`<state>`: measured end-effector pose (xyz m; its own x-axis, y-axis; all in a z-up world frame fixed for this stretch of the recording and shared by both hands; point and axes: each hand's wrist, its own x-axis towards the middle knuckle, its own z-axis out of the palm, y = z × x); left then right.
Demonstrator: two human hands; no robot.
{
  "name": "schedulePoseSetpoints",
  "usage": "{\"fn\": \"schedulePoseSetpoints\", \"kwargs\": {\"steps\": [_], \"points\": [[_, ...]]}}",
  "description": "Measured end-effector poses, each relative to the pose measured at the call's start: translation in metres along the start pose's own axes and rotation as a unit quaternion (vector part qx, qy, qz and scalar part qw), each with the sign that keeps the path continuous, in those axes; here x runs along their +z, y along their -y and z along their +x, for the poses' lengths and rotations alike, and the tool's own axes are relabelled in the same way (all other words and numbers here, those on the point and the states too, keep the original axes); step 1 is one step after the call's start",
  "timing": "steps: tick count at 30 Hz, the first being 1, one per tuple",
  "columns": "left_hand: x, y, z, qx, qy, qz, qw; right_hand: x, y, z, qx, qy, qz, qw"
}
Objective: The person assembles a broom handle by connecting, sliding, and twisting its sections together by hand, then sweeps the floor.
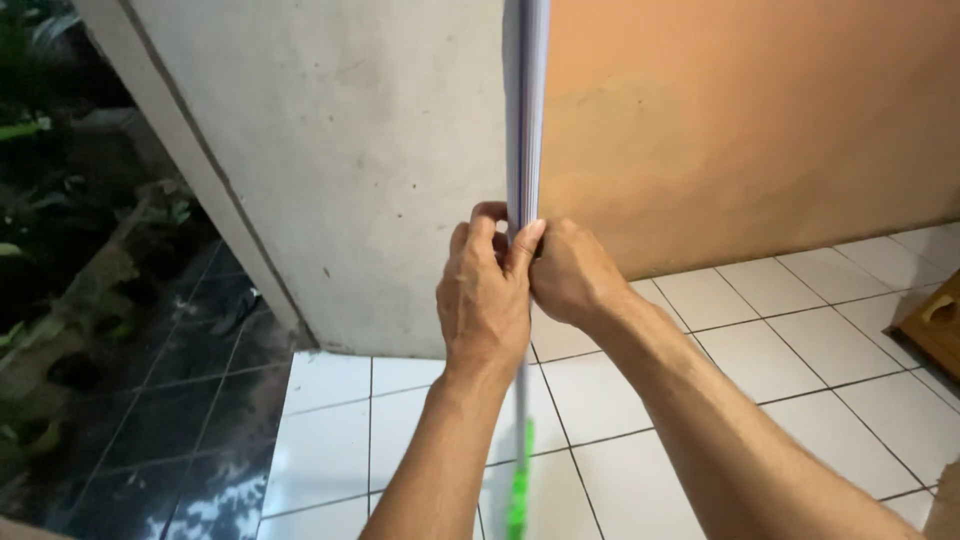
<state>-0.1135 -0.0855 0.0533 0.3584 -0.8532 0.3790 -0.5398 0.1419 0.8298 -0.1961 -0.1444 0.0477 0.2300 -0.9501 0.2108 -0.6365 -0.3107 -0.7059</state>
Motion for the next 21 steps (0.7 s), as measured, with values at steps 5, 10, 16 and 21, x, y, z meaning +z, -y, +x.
{"fn": "schedulePoseSetpoints", "kwargs": {"steps": [5, 10, 16, 21], "points": [[0.010, 0.008, 0.001, 0.054, -0.003, -0.049, 0.997, 0.002, -0.022, 0.002, -0.021, 0.006, -0.108, 0.994], [0.016, 0.016, 0.001, -0.084, 0.069, -0.163, 0.981, 0.025, -0.059, -0.006, 0.009, 0.005, -0.183, 0.983], [0.026, 0.031, -0.016, -0.109, 0.115, -0.132, 0.979, 0.045, -0.090, -0.027, 0.059, 0.023, -0.131, 0.989], [0.022, 0.033, -0.012, -0.047, 0.088, -0.046, 0.994, 0.048, -0.075, -0.038, 0.063, 0.036, -0.036, 0.997]]}}
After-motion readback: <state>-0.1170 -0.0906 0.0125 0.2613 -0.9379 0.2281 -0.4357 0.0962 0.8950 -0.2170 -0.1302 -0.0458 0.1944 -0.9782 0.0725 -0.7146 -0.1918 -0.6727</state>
